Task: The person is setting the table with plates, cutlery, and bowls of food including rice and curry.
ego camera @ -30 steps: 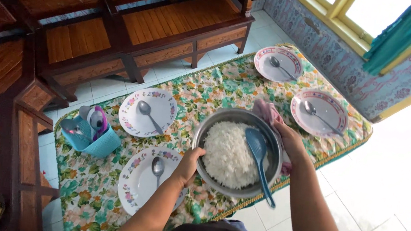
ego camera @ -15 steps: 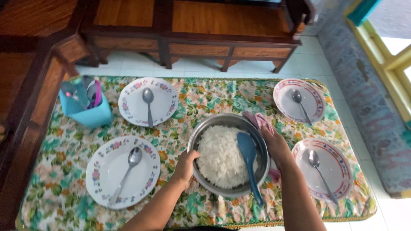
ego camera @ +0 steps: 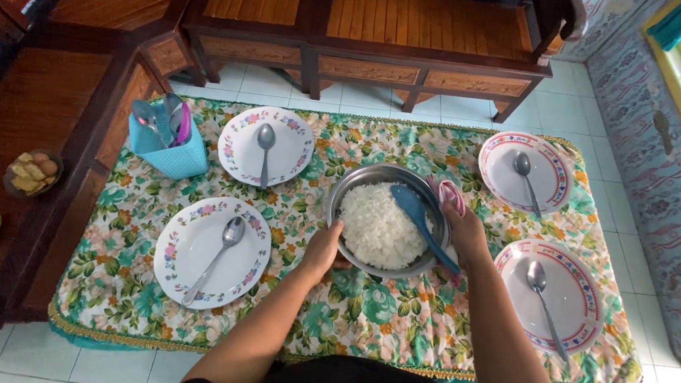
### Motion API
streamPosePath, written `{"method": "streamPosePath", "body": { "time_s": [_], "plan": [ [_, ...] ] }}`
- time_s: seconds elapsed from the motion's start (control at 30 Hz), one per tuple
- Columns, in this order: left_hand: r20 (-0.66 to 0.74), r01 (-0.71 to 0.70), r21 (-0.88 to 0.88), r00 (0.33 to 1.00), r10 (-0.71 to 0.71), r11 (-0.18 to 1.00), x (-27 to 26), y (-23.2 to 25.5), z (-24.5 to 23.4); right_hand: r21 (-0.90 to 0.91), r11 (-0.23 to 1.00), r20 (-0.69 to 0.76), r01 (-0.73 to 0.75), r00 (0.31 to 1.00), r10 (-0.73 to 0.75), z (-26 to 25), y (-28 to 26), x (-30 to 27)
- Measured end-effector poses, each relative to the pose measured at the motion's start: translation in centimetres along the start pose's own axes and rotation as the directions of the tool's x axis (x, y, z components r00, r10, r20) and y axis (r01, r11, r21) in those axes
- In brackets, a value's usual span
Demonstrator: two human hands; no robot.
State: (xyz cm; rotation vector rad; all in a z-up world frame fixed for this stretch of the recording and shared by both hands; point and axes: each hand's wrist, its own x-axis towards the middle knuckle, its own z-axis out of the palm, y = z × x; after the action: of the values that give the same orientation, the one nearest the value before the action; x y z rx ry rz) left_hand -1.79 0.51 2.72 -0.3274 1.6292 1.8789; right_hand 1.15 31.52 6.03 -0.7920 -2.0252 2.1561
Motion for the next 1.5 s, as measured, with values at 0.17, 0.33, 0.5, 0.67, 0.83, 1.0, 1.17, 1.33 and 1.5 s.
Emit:
{"method": "streamPosePath", "body": {
  "time_s": [0.17,0.33,0.5,0.67,0.83,1.0,1.17,1.33,1.5],
  "plan": [
    [0.089,0.084,0.163,0.991,-0.1,0.983,0.4,0.1,-0.6,0.049,0.998,0.05,0.031,0.998,-0.034,-0.4,1.2,3.0],
    [0.103,0.057,0.076,0.993,-0.065,0.996,-1.5,0.9,1.4,0.265,0.955,0.009,-0.131,0.991,0.133,-1.4,3.2,0.8],
    [0.144,0.126,-0.222,0.985,-0.096,0.967,-1.4,-0.7,5.3,0.557,0.794,0.159,-0.243,0.97,0.185,0.6,1.9,-6.2],
    [0.231,0.111,-0.269,0.972,-0.048,0.957,-0.2,-2.7,7.0,0.571,0.789,0.146,-0.228,0.974,0.176,0.4,4.7,-7.2],
    [0.089,-0.008,-0.054,0.996,0.013,0.999,1.3,-2.1,3.9,0.511,0.853,0.017,-0.105,0.994,0.112,-0.1,4.5,-4.3],
    [-0.045,-0.101,-0.028,0.994,0.099,0.995,0.8,2.1,2.0,0.468,0.878,-0.155,0.096,0.988,-0.026,2.6,4.9,-3.6],
    [0.015,-0.049,-0.132,0.999,0.051,0.99,-1.0,0.3,3.6,0.417,0.908,-0.302,0.035,0.948,0.102,7.4,4.5,-9.2],
    [0.111,0.086,-0.208,0.992,-0.064,0.974,-2.4,-1.8,4.4,0.391,0.903,-0.297,0.18,0.953,-0.061,6.0,6.0,-8.0],
    [0.235,0.176,-0.051,0.959,-0.16,0.983,-0.6,-2.7,2.5,0.146,0.983,-0.341,0.113,0.938,-0.057,3.5,3.9,-4.5]
  ]
}}
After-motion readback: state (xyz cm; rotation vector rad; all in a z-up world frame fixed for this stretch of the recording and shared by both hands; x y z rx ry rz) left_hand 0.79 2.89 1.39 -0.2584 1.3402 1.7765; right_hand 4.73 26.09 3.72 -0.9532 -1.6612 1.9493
